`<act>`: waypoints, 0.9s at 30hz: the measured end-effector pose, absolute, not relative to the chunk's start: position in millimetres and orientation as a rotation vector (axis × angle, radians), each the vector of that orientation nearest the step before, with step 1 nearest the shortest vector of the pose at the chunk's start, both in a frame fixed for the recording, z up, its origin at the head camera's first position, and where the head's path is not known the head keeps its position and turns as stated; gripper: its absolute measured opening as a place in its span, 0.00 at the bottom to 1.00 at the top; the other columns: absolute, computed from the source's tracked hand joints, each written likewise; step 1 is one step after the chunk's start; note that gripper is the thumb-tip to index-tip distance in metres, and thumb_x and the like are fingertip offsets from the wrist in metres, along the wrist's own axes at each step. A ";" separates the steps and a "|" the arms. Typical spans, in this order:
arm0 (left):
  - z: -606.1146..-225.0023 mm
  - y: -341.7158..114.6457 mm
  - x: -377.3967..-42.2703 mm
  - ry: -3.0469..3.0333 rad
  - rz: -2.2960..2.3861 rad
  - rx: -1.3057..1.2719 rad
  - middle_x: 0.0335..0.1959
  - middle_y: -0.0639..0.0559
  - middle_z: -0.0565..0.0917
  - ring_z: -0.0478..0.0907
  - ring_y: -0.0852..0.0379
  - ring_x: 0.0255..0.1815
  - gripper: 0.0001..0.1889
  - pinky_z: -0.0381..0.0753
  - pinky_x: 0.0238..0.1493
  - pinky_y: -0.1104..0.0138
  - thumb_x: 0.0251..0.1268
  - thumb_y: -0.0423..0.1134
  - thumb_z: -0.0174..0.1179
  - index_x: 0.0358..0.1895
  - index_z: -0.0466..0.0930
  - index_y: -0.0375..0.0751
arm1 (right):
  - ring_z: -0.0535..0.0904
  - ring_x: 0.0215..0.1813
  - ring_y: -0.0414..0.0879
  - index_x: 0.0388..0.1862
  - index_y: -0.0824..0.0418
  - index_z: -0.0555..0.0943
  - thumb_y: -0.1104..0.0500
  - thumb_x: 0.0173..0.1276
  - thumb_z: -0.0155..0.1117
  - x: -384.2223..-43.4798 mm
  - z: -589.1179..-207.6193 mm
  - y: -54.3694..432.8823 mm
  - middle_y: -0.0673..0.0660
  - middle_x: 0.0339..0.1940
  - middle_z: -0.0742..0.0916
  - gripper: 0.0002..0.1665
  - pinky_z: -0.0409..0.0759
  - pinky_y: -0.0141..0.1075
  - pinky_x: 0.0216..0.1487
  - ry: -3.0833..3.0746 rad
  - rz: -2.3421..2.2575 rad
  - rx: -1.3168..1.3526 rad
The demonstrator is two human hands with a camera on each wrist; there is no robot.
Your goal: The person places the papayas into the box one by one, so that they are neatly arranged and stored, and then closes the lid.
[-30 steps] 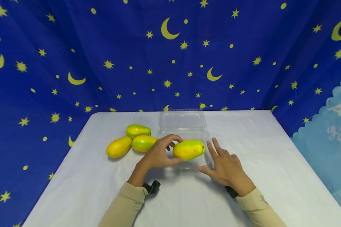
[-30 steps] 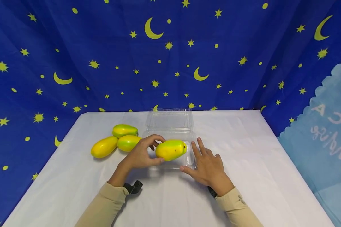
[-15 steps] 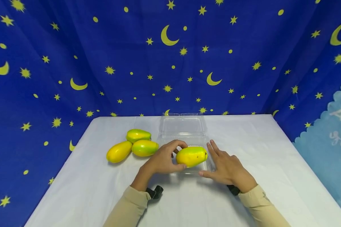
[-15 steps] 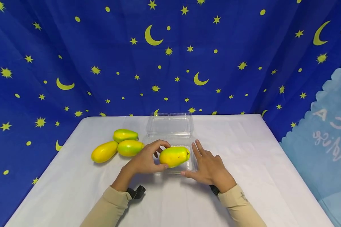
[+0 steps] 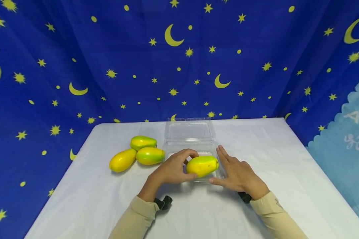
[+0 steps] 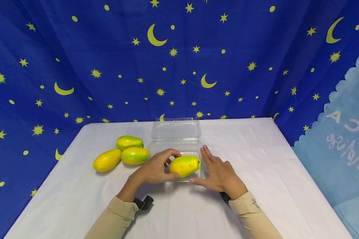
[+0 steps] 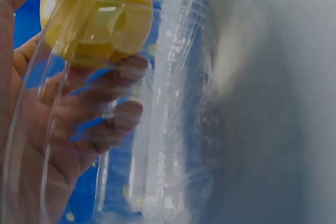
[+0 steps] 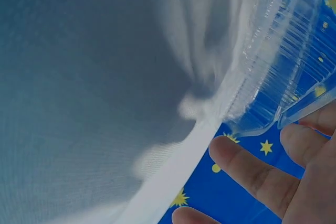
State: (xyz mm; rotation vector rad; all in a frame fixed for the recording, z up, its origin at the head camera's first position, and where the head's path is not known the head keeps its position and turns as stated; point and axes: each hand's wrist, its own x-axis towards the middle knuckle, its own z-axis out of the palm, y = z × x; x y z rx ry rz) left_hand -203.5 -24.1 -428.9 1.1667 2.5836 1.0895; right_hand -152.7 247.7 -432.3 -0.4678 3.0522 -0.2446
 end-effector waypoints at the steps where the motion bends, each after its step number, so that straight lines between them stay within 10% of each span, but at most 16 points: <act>1: -429.1 -22.8 -203.5 2.583 1.090 1.169 0.58 0.63 0.77 0.78 0.64 0.53 0.30 0.83 0.54 0.61 0.56 0.54 0.70 0.62 0.70 0.60 | 0.75 0.68 0.62 0.83 0.57 0.45 0.12 0.54 0.47 -153.0 -432.5 247.4 0.56 0.85 0.52 0.73 0.83 0.54 0.46 3.056 -0.243 -0.473; 27: -433.8 -8.3 -202.0 2.593 0.953 1.168 0.58 0.67 0.79 0.79 0.65 0.54 0.28 0.81 0.55 0.66 0.59 0.53 0.66 0.63 0.70 0.62 | 0.78 0.65 0.59 0.84 0.52 0.46 0.13 0.51 0.55 -157.1 -431.4 246.7 0.56 0.85 0.51 0.73 0.81 0.48 0.39 3.035 -0.253 -0.490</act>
